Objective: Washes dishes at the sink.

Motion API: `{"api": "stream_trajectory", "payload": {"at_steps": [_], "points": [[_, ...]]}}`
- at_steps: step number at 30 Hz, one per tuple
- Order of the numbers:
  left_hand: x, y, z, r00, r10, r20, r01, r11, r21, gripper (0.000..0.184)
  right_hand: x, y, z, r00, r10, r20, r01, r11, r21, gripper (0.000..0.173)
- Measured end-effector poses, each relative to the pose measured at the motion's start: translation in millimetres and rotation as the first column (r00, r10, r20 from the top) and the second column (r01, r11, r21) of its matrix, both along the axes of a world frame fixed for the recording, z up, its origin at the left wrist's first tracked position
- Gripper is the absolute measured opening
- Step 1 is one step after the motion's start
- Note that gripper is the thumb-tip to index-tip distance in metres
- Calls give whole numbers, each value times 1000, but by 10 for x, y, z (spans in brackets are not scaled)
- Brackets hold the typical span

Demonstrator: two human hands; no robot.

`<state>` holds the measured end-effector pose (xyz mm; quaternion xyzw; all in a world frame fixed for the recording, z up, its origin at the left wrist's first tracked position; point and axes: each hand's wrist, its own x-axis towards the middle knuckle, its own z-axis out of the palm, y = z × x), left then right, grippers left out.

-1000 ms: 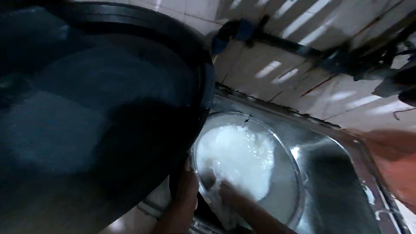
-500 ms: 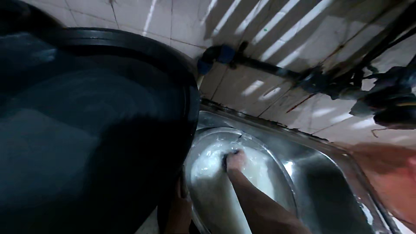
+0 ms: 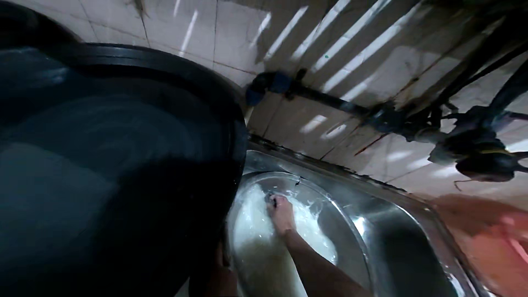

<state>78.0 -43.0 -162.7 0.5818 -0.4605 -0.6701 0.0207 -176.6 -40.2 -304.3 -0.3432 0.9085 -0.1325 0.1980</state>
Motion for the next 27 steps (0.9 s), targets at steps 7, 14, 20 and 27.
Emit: {"api": "stream_trajectory", "payload": {"at_steps": [7,14,20,27], "points": [[3,-22,-16,1000,22,-18,-21,999,28,71,30,-127,140,854,-480,199,513,838,-182,45],[37,44,-280,998,58,-18,-59,997,-42,75,180,-282,-40,882,-373,288,463,796,-390,37],[41,37,-273,997,64,-47,-65,997,-34,71,-234,-35,-53,572,-663,483,818,424,-387,41],[22,46,-292,996,79,-31,-79,997,-9,75,-249,-6,18,938,-299,177,329,929,-172,31]]}}
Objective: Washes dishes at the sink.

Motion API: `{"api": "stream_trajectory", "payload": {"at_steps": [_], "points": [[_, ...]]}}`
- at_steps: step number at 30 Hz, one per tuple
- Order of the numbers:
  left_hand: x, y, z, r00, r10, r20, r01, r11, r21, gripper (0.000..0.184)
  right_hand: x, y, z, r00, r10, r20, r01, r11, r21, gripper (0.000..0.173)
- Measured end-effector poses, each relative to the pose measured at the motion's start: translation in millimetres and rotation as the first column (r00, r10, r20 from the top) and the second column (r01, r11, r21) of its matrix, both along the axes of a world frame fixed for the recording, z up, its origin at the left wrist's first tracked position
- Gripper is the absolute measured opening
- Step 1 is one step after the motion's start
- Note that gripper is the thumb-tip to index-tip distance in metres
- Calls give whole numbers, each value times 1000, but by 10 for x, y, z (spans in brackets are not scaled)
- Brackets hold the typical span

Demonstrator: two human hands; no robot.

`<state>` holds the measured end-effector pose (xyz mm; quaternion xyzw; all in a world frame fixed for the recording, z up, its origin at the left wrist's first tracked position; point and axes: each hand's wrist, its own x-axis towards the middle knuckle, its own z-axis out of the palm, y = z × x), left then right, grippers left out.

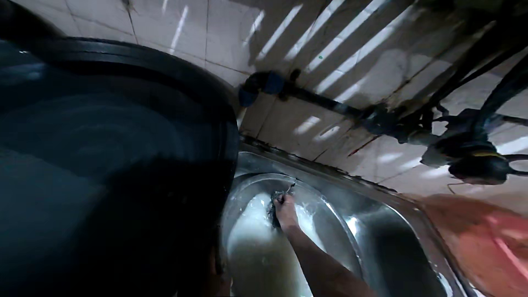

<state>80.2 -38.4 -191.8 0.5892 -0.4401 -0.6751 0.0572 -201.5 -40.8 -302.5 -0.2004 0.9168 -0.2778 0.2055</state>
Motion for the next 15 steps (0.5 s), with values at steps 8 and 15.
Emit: {"api": "stream_trajectory", "payload": {"at_steps": [8,15], "points": [[-2,1,29,1000,7,-29,-7,1000,-2,74,-105,113,90,987,-136,-88,136,991,-1,33],[-30,13,35,998,-50,44,50,999,4,78,404,36,430,821,563,93,-482,597,641,55]]}}
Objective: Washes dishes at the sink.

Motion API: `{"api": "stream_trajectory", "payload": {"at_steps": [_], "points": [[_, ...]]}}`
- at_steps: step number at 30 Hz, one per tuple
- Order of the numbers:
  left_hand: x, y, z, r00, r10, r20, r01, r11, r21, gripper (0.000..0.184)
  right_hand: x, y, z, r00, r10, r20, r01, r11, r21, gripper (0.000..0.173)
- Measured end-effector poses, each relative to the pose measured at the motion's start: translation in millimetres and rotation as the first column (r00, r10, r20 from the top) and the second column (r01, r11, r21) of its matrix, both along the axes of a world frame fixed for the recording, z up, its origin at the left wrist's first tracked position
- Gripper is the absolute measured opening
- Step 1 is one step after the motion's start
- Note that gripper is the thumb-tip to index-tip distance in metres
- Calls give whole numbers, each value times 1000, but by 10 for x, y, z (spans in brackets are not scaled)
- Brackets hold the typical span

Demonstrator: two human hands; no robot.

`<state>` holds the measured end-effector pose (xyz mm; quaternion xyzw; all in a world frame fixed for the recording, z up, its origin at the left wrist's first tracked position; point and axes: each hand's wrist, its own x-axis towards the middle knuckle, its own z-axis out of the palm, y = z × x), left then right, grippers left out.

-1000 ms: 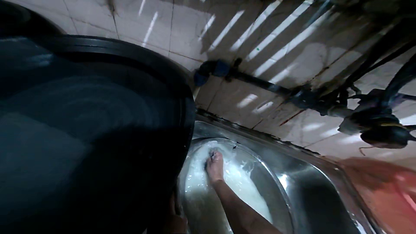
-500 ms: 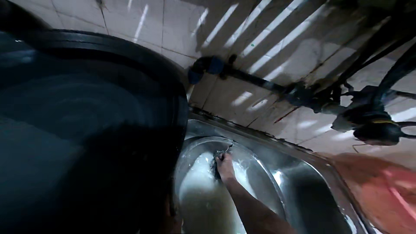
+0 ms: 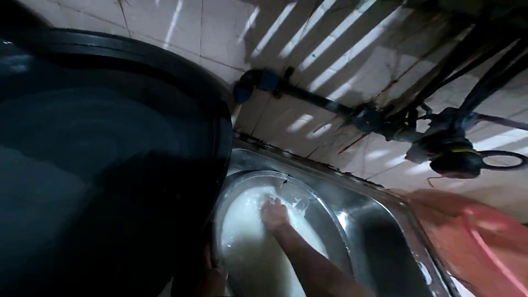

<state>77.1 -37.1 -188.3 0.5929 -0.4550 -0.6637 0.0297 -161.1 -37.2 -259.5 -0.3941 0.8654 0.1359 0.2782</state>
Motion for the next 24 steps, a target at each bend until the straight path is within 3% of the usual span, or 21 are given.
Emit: {"api": "stream_trajectory", "payload": {"at_steps": [2,6,9,13,17,19,24], "points": [[3,2,11,1000,5,6,-5,1000,10,79,214,-19,-81,997,69,25,-67,996,-63,54],[24,17,-26,999,34,-25,-34,999,0,78,62,5,-340,999,-52,-2,50,963,-264,45],[24,10,-10,999,31,-29,-31,999,9,76,-250,100,-307,991,-129,-43,115,965,-236,44],[35,-3,-54,998,34,-47,-34,999,0,72,-513,515,-271,981,-116,-158,96,987,-128,49],[11,-8,-55,998,14,-60,-15,1000,-4,65,-427,975,-405,930,-335,-153,301,931,-208,48],[30,1,-87,998,0,-61,-1,1000,-10,65,-234,884,-393,917,-377,-134,349,917,-193,46],[24,-1,-65,996,-20,-92,18,1000,-26,66,172,166,-338,975,-219,-44,214,972,-98,50]]}}
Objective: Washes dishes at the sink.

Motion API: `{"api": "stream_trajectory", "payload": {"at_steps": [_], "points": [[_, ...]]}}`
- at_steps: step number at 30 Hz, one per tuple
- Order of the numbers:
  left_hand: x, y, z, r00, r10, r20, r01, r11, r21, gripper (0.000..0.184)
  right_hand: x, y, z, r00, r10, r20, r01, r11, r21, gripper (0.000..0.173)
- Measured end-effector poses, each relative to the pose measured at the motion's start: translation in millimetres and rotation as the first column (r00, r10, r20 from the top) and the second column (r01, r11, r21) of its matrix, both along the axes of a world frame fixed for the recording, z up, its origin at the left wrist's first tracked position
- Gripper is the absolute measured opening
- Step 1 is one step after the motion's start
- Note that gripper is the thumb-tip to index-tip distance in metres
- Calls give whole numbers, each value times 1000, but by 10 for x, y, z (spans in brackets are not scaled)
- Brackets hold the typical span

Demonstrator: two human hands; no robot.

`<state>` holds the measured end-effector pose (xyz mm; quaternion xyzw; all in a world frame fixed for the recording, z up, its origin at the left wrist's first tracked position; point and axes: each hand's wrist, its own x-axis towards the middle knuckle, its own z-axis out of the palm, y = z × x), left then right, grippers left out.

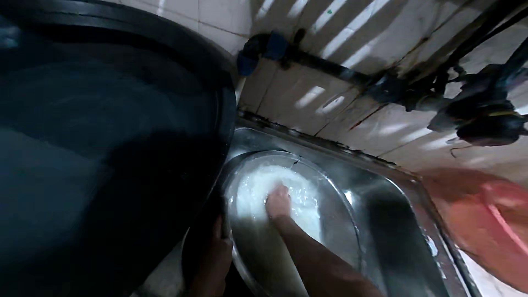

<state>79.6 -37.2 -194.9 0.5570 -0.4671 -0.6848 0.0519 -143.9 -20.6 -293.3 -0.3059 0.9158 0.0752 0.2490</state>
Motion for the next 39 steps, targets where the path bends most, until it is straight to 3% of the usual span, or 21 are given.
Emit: {"api": "stream_trajectory", "payload": {"at_steps": [5,6,8,9,11,12,14,17,20,23,26,30,31,34,37,39], "points": [[23,-8,-64,1000,-14,-18,14,1000,18,70,418,-189,-111,983,130,126,-112,984,-138,55],[27,-12,-68,999,-6,-32,6,1000,20,70,474,-110,-183,970,142,199,-85,959,-271,54],[27,-13,-67,999,27,-30,-25,999,42,71,610,169,-395,915,132,380,129,798,-588,46],[24,-18,-50,999,44,-18,-43,997,63,73,716,355,-312,884,148,443,149,810,-568,47],[25,-30,-34,998,66,-19,-64,993,99,74,866,645,150,845,240,478,-105,951,-292,48],[23,-30,-39,996,85,-22,-83,991,110,73,896,728,280,835,324,445,-269,945,-183,48],[19,-45,-31,994,107,-30,-102,987,125,71,763,962,377,790,368,491,-395,917,-51,52],[-9,-59,-32,993,112,-27,-109,988,110,65,278,1392,323,829,344,440,-440,888,133,45],[-13,-56,-35,993,108,-42,-103,988,112,63,-83,1423,238,927,261,270,-333,903,270,52],[-32,-50,-24,996,85,-30,-82,993,89,64,-176,1120,-25,975,220,7,-220,968,120,51],[-48,-41,-36,999,51,-16,-50,996,69,64,20,690,-110,989,150,-18,-150,989,-11,51],[-20,-39,-31,997,60,-41,-58,997,58,70,512,466,-121,915,404,8,-392,890,-232,41],[-20,-36,-29,997,67,-40,-64,996,61,70,556,479,-136,906,423,34,-403,882,-245,40],[-37,-39,11,997,71,12,-72,994,82,68,433,458,69,904,290,312,-289,956,-50,46],[-45,-54,31,997,56,48,-60,995,78,71,-56,276,112,947,288,142,-293,956,14,53],[-53,-53,28,996,66,59,-70,996,63,71,-429,254,-5,976,217,-11,-217,975,-41,49]]}}
